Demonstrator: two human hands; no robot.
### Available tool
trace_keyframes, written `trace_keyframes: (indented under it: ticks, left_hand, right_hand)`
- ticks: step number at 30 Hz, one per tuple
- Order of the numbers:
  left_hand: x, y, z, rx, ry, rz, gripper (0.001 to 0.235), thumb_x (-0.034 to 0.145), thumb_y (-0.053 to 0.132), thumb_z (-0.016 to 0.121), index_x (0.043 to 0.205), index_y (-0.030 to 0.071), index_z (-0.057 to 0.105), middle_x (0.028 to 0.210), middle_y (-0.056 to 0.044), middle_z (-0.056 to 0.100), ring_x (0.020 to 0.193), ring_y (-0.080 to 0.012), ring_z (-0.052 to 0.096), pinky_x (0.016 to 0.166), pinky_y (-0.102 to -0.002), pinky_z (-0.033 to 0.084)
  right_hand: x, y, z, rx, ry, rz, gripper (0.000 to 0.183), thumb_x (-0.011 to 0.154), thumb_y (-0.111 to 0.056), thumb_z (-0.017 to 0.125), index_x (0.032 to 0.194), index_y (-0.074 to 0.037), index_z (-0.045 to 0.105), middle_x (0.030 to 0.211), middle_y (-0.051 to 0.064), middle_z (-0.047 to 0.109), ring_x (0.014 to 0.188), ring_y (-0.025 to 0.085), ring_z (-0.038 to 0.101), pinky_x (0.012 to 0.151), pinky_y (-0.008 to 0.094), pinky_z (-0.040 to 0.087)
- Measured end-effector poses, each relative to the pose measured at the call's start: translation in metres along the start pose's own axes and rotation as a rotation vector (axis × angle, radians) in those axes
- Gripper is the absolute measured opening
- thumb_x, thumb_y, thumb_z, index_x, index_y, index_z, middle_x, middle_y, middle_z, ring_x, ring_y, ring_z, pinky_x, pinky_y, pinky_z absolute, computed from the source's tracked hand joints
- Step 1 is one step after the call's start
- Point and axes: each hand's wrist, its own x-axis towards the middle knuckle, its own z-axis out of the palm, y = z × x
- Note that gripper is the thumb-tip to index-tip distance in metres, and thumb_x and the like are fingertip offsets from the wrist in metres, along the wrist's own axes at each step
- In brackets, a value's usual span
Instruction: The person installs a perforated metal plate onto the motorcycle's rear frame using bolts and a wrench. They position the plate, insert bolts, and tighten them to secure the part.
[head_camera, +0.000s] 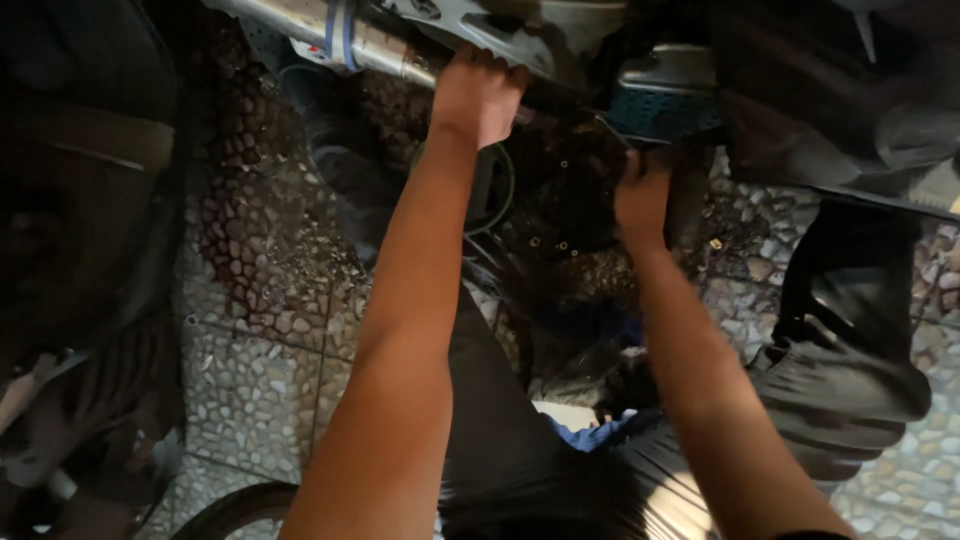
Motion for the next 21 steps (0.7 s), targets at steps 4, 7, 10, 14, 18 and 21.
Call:
trace_keyframes:
  ticks: [4,7,10,14,18,21]
  left_hand:
    - [0.000,0.002,-0.005,-0.001,-0.071,-0.028,0.035,0.078,0.017,0.071,0.112,0.011,0.073,0.099,-0.017,0.075,0.095,-0.0358,0.069,0.100,-0.052,0.044]
    - [-0.003,0.002,-0.004,0.061,0.070,-0.006,0.034,0.074,0.019,0.070,0.107,0.010,0.072,0.105,-0.015,0.076,0.104,-0.0339,0.069,0.098,-0.050,0.045]
    - [-0.002,0.001,-0.001,0.077,0.027,0.003,0.037,0.078,0.018,0.069,0.112,0.007,0.072,0.104,-0.016,0.075,0.104,-0.0331,0.068,0.102,-0.051,0.044]
    - [-0.001,-0.001,0.006,0.034,0.002,0.007,0.034,0.076,0.018,0.068,0.109,0.008,0.072,0.104,-0.016,0.076,0.101,-0.0337,0.069,0.098,-0.051,0.045]
    - [-0.001,-0.001,-0.007,0.077,0.061,0.056,0.031,0.076,0.021,0.070,0.105,0.011,0.073,0.098,-0.013,0.076,0.099,-0.0328,0.070,0.096,-0.052,0.046]
    - [-0.004,-0.001,-0.002,0.044,0.067,0.031,0.028,0.077,0.019,0.069,0.104,0.012,0.073,0.098,-0.015,0.076,0.096,-0.0324,0.070,0.096,-0.048,0.047]
  right_hand:
    - [-0.006,-0.009,0.049,0.220,0.025,-0.070,0.044,0.109,-0.040,0.051,0.113,-0.003,0.074,0.106,0.028,0.071,0.094,0.048,0.066,0.080,0.052,0.053]
    - [-0.008,-0.033,0.078,0.366,-0.324,0.273,0.051,0.112,-0.043,0.038,0.116,-0.002,0.069,0.107,0.027,0.071,0.099,0.046,0.065,0.086,0.052,0.050]
    - [-0.012,-0.050,0.091,0.454,-0.418,0.448,0.050,0.112,-0.045,0.040,0.116,-0.004,0.068,0.104,0.023,0.071,0.098,0.042,0.066,0.088,0.049,0.050]
    - [-0.030,-0.042,0.067,0.597,-0.289,-0.014,0.036,0.109,-0.026,0.043,0.111,-0.001,0.069,0.100,0.023,0.070,0.095,0.041,0.068,0.087,0.048,0.054]
    - [-0.031,-0.025,0.004,0.302,-0.060,-0.294,0.026,0.109,-0.019,0.056,0.122,-0.004,0.072,0.109,0.025,0.070,0.099,0.045,0.064,0.086,0.048,0.051]
    - [-0.013,0.002,-0.021,0.145,0.129,-0.491,0.017,0.108,-0.021,0.064,0.114,-0.008,0.074,0.104,0.020,0.071,0.098,0.041,0.067,0.089,0.050,0.053]
